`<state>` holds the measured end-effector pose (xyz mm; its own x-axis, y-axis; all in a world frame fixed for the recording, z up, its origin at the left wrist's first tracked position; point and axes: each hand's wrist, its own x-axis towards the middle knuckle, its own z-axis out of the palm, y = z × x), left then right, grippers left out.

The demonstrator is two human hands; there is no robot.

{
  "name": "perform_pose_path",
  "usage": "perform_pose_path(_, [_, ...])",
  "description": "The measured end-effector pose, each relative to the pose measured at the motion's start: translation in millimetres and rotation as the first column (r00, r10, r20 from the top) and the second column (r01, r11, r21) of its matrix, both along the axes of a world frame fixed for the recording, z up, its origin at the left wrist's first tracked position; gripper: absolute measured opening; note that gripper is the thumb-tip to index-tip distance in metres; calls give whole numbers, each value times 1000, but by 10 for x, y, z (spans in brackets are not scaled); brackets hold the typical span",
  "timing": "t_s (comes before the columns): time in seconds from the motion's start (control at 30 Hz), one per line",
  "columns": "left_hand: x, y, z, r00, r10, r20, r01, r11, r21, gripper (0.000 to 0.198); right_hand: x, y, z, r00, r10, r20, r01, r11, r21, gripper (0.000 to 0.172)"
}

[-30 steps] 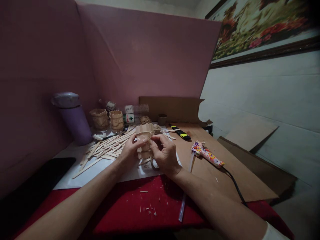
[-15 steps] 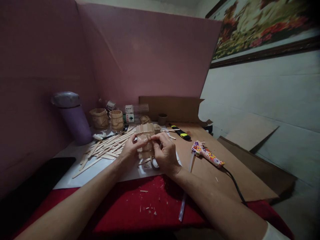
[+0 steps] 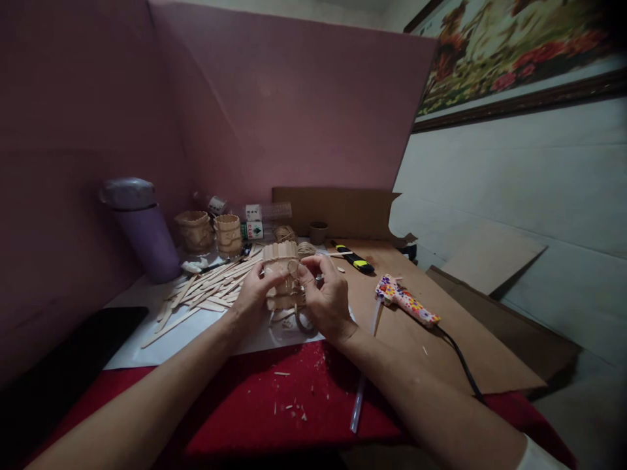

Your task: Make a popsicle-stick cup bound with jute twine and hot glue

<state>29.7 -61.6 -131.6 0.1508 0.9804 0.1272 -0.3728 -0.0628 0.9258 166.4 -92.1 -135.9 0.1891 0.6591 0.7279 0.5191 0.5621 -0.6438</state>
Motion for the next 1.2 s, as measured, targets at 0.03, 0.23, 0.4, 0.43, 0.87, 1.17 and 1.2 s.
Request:
perform_pose_path(0.03, [-2, 5, -4, 1000, -3, -13, 3, 1000, 0, 60, 10, 14, 2, 1000, -9, 7, 8, 1000, 12, 12])
perform_pose_path(0.23, [3, -15, 30, 999, -23, -31, 22, 999, -26, 57, 69, 94, 18, 999, -5, 38, 1, 997, 82, 14])
perform_pose_path(0.4, [8, -55, 96, 999, -26, -36, 24, 999, -39, 55, 78, 84, 60, 999, 50, 14, -51, 993, 102, 13])
perform_pose_path(0.43, [7, -62, 107, 999, -27, -47, 26, 999, -33, 55, 79, 82, 66, 998, 59, 17, -60, 992, 113, 12])
perform_pose_path(0.87, [-5, -86, 127, 985, -161, -67, 154, 984, -95, 52, 113, 120, 89, 998, 68, 11, -69, 989, 130, 7])
perform_pose_path(1.17, [-14, -215, 314, 980, -186, 64, 197, 941, -274, 34, 118, 33, 150, 995, 91, -47, -82, 981, 176, 10])
perform_pose_path(1.2, [-18, -206, 306, 980, -183, 77, 198, 937, -289, 33, 122, 25, 173, 994, 98, -39, -90, 980, 176, 10])
